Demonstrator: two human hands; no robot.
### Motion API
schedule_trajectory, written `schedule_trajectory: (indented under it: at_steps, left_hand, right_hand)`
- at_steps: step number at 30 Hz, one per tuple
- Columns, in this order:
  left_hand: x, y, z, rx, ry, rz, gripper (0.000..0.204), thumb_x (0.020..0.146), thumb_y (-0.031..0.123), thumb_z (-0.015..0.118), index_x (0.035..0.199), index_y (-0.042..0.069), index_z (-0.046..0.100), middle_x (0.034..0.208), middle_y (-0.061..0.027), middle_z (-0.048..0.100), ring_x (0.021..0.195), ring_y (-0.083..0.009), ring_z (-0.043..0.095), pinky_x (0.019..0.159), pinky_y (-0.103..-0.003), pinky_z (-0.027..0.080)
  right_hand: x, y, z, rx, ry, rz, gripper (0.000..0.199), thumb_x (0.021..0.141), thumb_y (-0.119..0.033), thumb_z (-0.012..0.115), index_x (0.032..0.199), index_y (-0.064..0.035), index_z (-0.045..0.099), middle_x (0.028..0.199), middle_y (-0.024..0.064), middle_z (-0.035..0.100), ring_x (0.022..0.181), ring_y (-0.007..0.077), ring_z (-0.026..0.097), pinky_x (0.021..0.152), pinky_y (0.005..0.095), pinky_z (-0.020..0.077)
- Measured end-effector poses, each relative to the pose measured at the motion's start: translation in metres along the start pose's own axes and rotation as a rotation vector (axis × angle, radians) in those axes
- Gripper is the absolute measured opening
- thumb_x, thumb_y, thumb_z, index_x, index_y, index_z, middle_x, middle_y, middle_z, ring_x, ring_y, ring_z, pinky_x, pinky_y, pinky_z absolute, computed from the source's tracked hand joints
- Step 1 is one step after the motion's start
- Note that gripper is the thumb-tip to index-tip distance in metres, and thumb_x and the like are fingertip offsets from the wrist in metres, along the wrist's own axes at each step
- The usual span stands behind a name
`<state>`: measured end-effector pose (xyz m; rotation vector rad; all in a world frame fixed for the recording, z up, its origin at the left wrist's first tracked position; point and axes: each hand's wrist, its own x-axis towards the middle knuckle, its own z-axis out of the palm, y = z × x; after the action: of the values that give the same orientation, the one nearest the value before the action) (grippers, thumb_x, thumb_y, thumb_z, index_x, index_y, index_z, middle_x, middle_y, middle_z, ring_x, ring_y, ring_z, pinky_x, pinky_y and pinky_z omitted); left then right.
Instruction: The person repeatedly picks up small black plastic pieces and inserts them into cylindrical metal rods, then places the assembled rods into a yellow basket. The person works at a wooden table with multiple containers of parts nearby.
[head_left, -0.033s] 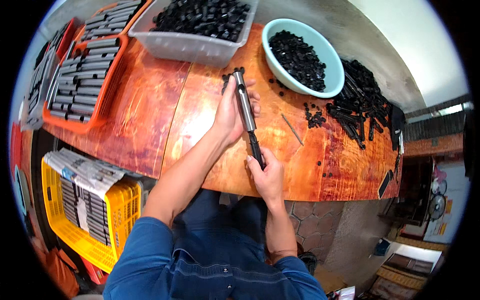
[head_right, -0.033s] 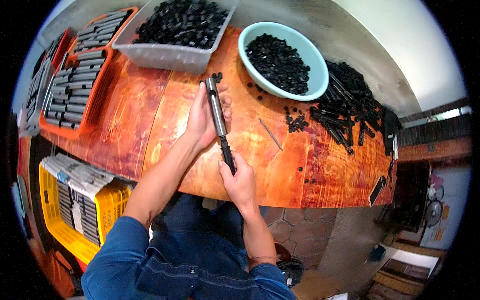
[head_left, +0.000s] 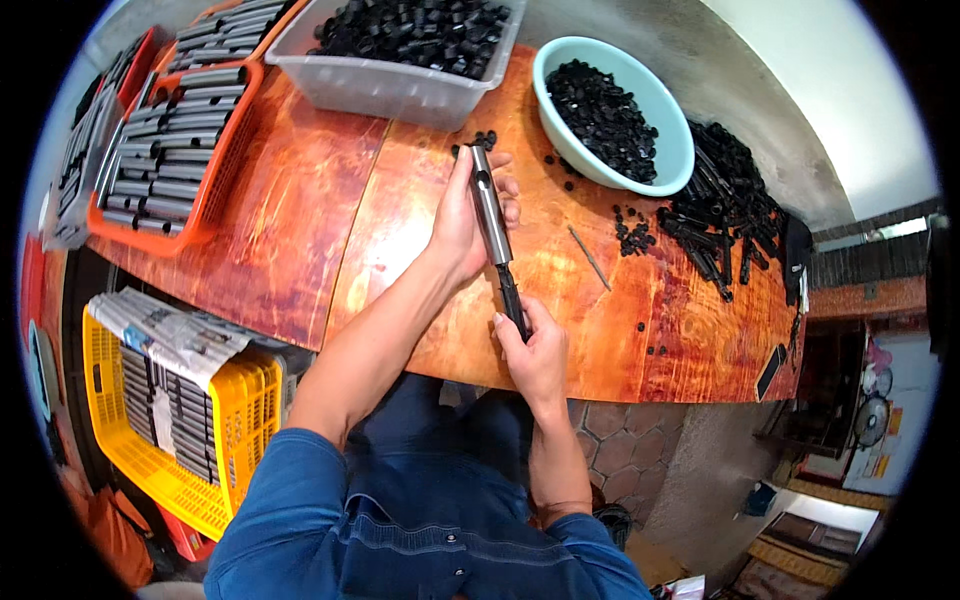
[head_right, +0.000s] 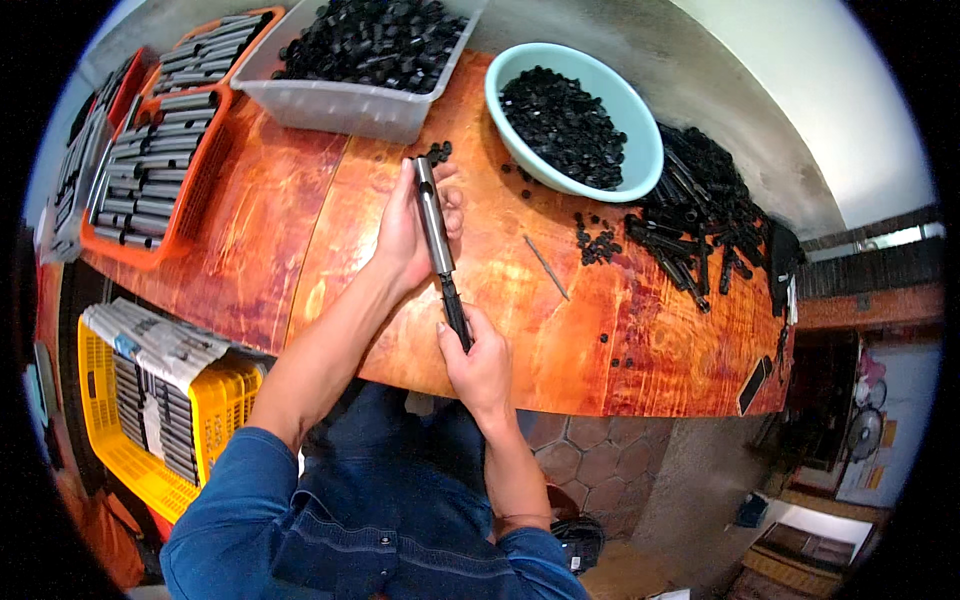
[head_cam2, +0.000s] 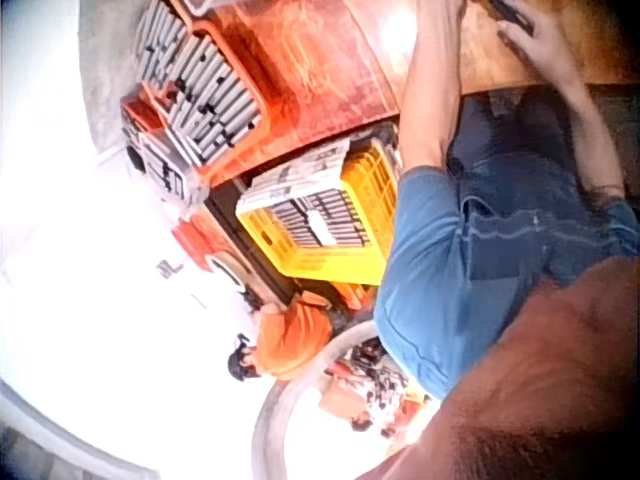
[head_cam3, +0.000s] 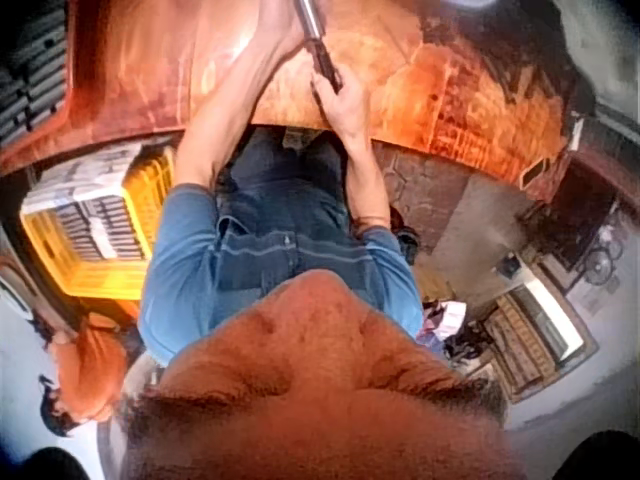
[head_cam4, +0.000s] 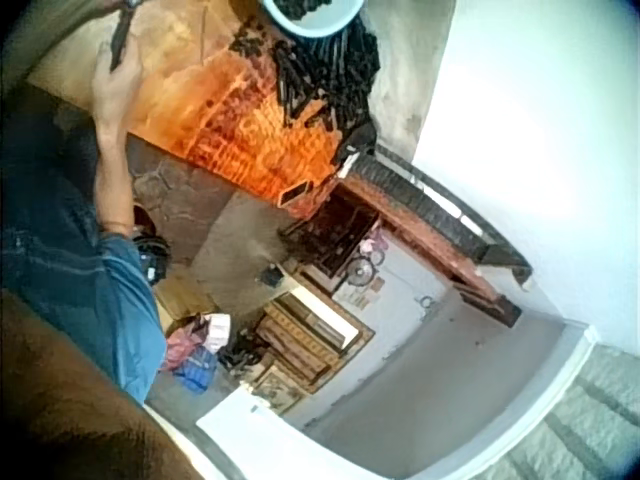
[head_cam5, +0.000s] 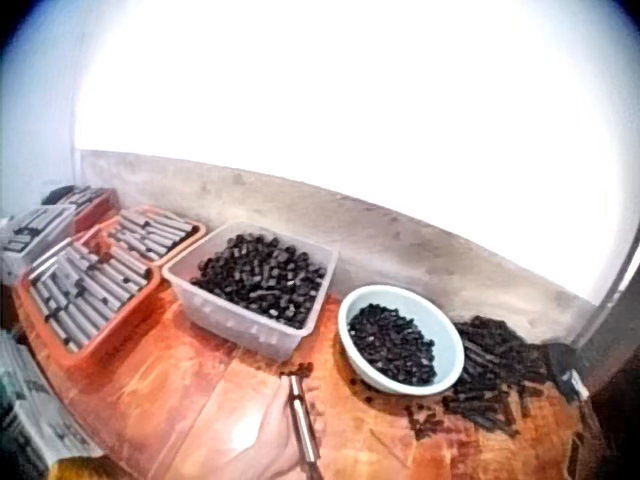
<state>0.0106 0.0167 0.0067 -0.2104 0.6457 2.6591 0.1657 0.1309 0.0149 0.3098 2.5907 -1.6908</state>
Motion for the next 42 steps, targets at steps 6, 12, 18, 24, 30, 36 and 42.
schedule_trajectory:
  at_steps: [6, 12, 18, 24, 30, 36, 42]
  left_hand:
    - [0.009, 0.004, -0.016, -0.108, 0.092, 0.034, 0.047, 0.103, 0.060, 0.043, 0.103, 0.014, 0.053, 0.064, 0.0010, 0.048, 0.050, -0.0111, 0.043, 0.048, -0.026, 0.036]
    - [-0.004, -0.013, 0.002, -0.093, 0.156, 0.002, 0.047, 0.103, 0.060, 0.044, 0.101, 0.013, 0.050, 0.062, 0.0020, 0.043, 0.047, -0.0105, 0.038, 0.046, -0.026, 0.034]
    - [-0.010, -0.017, 0.005, -0.077, 0.181, -0.041, 0.048, 0.103, 0.060, 0.042, 0.101, 0.013, 0.049, 0.062, 0.0038, 0.042, 0.045, -0.0088, 0.038, 0.043, -0.025, 0.032]
    - [-0.028, -0.036, 0.017, -0.024, 0.089, -0.158, 0.047, 0.106, 0.058, 0.037, 0.102, 0.012, 0.046, 0.061, 0.0019, 0.043, 0.044, -0.0096, 0.038, 0.043, -0.025, 0.033]
    - [-0.023, -0.038, 0.005, -0.046, 0.053, -0.152, 0.043, 0.108, 0.051, 0.039, 0.110, 0.009, 0.048, 0.069, -0.0020, 0.049, 0.055, -0.0133, 0.048, 0.051, -0.028, 0.040]
    - [-0.017, -0.029, 0.006, -0.170, 0.024, -0.147, 0.031, 0.107, 0.041, 0.046, 0.111, 0.011, 0.052, 0.088, -0.0060, 0.060, 0.078, -0.0199, 0.059, 0.075, -0.035, 0.053]
    - [0.000, -0.025, -0.009, -0.178, 0.069, -0.025, 0.026, 0.103, 0.037, 0.058, 0.104, 0.011, 0.053, 0.090, -0.0061, 0.059, 0.081, -0.0202, 0.060, 0.076, -0.036, 0.053]
  right_hand:
    - [-0.016, 0.009, 0.016, 0.100, 0.234, -0.311, 0.050, 0.096, -0.026, 0.063, 0.134, 0.0039, 0.052, 0.116, 0.0133, 0.063, 0.101, 0.0193, 0.060, 0.090, 0.0329, 0.0468]
    - [-0.013, 0.012, 0.019, 0.055, 0.611, -0.563, 0.070, 0.103, -0.057, 0.041, 0.137, 0.0046, 0.045, 0.139, 0.0190, 0.049, 0.130, 0.0301, 0.048, 0.111, 0.0440, 0.0333]
    - [0.004, -0.005, 0.032, 0.184, 0.604, -0.572, 0.071, 0.104, -0.057, 0.037, 0.138, 0.0054, 0.042, 0.142, 0.0209, 0.046, 0.136, 0.0314, 0.042, 0.116, 0.0451, 0.0276]
    - [0.018, -0.011, 0.035, 0.102, 0.626, -0.530, 0.068, 0.107, -0.055, 0.030, 0.139, 0.0041, 0.041, 0.143, 0.0185, 0.043, 0.139, 0.0294, 0.037, 0.118, 0.0451, 0.0239]
    - [0.040, -0.009, 0.041, 0.453, 0.593, -0.262, 0.061, 0.108, -0.053, 0.032, 0.135, 0.0002, 0.045, 0.140, 0.0156, 0.046, 0.131, 0.0261, 0.044, 0.113, 0.0431, 0.0298]
    - [0.040, -0.005, 0.025, 0.661, 0.409, -0.182, 0.043, 0.109, -0.036, 0.044, 0.128, 0.0020, 0.049, 0.114, 0.0129, 0.060, 0.105, 0.0192, 0.059, 0.097, 0.0346, 0.0468]
    - [0.013, 0.021, 0.012, 0.508, 0.336, -0.184, 0.026, 0.099, -0.007, 0.061, 0.122, 0.0026, 0.053, 0.107, 0.0096, 0.062, 0.094, 0.0128, 0.060, 0.086, 0.0277, 0.0499]
